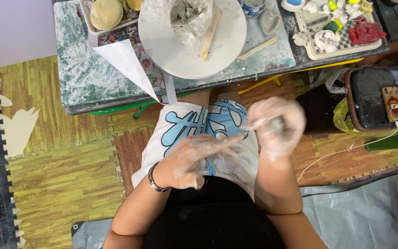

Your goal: The person sits on the floor and repeatedly rolls a small piece of gray clay between their palms to form a smooth ball. They occasionally dip their fingers into a container of white powder to coat the clay and continue shaping it. The person briefly consults a reference sheet with images of small clay figures before resuming the rolling motion.

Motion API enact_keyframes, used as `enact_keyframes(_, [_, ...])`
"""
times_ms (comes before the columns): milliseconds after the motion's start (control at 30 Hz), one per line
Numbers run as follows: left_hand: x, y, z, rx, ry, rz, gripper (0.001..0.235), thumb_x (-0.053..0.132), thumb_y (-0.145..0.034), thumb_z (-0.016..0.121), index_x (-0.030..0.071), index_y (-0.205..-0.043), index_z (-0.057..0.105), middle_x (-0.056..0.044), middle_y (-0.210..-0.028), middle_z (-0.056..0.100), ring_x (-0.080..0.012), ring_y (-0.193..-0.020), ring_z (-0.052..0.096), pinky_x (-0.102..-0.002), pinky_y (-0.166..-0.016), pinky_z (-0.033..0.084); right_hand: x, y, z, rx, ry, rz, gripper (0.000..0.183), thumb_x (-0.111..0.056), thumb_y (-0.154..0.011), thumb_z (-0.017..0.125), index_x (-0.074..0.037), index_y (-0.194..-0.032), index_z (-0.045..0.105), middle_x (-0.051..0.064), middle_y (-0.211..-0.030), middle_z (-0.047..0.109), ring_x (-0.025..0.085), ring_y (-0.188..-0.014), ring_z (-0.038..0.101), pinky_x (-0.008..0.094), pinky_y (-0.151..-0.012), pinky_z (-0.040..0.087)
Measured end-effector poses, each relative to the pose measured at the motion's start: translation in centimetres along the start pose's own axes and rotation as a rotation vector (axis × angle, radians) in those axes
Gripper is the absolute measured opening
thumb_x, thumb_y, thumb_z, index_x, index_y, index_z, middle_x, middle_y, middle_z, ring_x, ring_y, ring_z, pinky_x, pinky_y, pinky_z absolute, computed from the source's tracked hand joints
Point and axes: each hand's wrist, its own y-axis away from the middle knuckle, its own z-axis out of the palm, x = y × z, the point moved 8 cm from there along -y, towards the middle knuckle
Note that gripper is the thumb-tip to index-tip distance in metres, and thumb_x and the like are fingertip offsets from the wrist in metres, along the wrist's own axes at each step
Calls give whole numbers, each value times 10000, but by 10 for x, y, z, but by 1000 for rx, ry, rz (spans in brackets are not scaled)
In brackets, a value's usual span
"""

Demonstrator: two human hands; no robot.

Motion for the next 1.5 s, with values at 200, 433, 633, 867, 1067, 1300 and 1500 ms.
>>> enact_keyframes(200, [-1,-7,-5,156,19,6,747,656,-1082,299,22,-1362,575,-157,-1270,709,-292,-976,736,-352,-865,578,11,9,-25,176,-396,171,272,21,-939,725,-79,-1091,522,44,-730,540,81,-505,413,245,-524,326])
enact_keyframes(433, [-18,-4,-17,319,45,-128,625,471,-1084,391,-26,-1398,604,-151,-1096,781,-220,-927,743,-346,-878,598,26,7,-17,361,-447,321,267,79,-957,621,-113,-1047,459,44,-695,466,87,-516,367,258,-501,287])
enact_keyframes(633, [-32,-7,-16,420,143,-262,622,439,-1056,399,-20,-1435,579,-152,-1212,746,-221,-1065,715,-361,-867,579,14,7,-24,411,-458,245,228,50,-996,609,-129,-1043,475,51,-683,510,127,-527,468,251,-500,370])
enact_keyframes(867, [-34,-26,-7,649,750,-59,948,663,-997,368,37,-1656,97,-196,-1720,206,-333,-1546,350,-465,-1269,292,12,25,72,-387,1025,-48,639,-314,-1011,585,-261,-1601,346,152,-1353,552,349,-1269,560,526,-1094,437])
enact_keyframes(1067, [-24,-20,9,551,607,-29,1025,772,-1002,288,-7,-1654,152,-231,-1701,328,-356,-1579,352,-458,-1332,240,5,40,93,-412,657,-266,691,-573,-1128,284,-221,-1707,149,113,-1783,109,365,-1653,43,607,-1314,-47])
enact_keyframes(1300, [-93,37,62,993,1365,-317,880,702,-975,260,-23,-1415,495,-185,-1380,580,-331,-1242,569,-448,-1073,439,15,68,95,-620,520,-52,801,-652,-1087,326,-152,-1695,180,131,-1780,162,399,-1667,125,602,-1324,23])
enact_keyframes(1500, [-121,73,64,1214,1177,-272,744,590,-1018,296,-27,-1298,603,-142,-1198,659,-267,-1078,627,-397,-967,496,4,81,111,-661,491,-216,868,-574,-1049,536,-208,-1723,129,24,-1787,237,393,-1647,111,569,-1355,11])
